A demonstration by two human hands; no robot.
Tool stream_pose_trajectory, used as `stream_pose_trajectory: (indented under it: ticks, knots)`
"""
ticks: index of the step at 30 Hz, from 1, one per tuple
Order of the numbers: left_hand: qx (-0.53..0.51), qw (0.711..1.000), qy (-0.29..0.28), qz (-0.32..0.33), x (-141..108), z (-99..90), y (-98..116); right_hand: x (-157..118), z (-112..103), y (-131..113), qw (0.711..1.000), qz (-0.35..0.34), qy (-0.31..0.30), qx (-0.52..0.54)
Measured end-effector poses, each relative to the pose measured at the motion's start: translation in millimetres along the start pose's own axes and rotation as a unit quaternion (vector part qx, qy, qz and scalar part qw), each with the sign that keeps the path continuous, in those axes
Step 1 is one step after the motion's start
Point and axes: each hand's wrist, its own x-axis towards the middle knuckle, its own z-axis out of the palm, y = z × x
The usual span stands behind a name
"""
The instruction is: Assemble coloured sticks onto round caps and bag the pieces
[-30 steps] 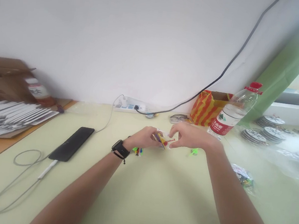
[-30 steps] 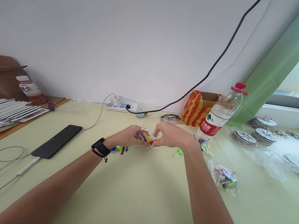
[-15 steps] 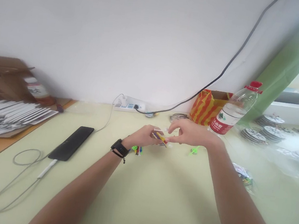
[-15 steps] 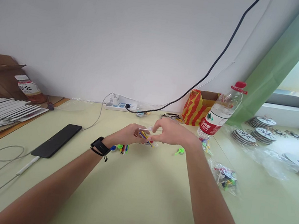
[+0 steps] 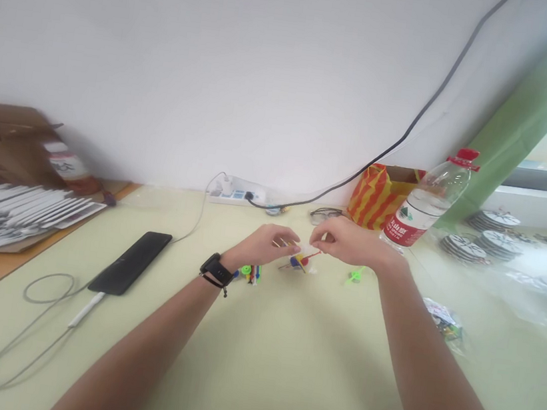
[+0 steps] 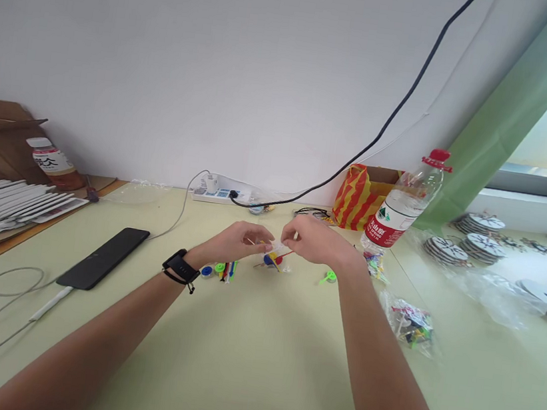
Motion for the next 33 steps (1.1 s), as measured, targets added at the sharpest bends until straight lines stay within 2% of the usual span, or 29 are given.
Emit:
stream_pose_trajectory:
  ticks: [3,6,10,12,18,21,24,26,27,29,31,33]
  knots:
    - [-0.012,0.999,0.029,0.013,0.8,-4.2,0.4,3.0,1.2,2.6,0.999,-0.012,0.045,0.009]
    - [-0.007,0.999,0.041,0.010,1.7,-9.5,-0.7,5.0,3.0,4.6,0.999,-0.028,0.037,0.013]
    - [0.001,0.996,0.084,0.024,2.0,-16.6,1.3,7.7,5.7,5.4,0.991,-0.054,0.118,0.038]
    - [0.000,0.995,0.100,0.028,1.5,-19.4,3.4,9.0,6.5,6.0,0.990,-0.063,0.117,0.042]
    - [0.006,0.994,0.100,0.036,1.8,-21.2,4.7,7.6,4.2,7.0,0.988,-0.063,0.118,0.078]
    - [0.017,0.992,0.118,0.042,3.0,-20.0,5.2,5.3,1.2,7.0,0.983,-0.072,0.109,0.130]
    - [0.033,0.989,0.137,0.051,3.3,-19.3,6.9,2.9,-4.6,15.2,0.951,-0.093,0.181,0.235]
    - [0.044,0.986,0.151,0.054,3.5,-19.2,7.6,0.2,-9.4,29.8,0.933,-0.074,0.234,0.265]
    - [0.046,0.985,0.160,0.055,3.7,-19.2,7.7,-1.5,-11.4,39.8,0.935,-0.049,0.242,0.253]
    - [0.042,0.980,0.185,0.056,4.7,-19.1,7.3,-5.2,-12.9,62.8,0.958,0.016,0.203,0.204]
    - [0.032,0.976,0.209,0.053,5.9,-18.7,6.8,-8.3,-9.8,84.4,0.985,0.071,0.056,0.145]
    - [0.024,0.974,0.221,0.051,6.8,-18.3,6.4,-9.3,-2.7,99.6,0.985,0.112,-0.090,0.092]
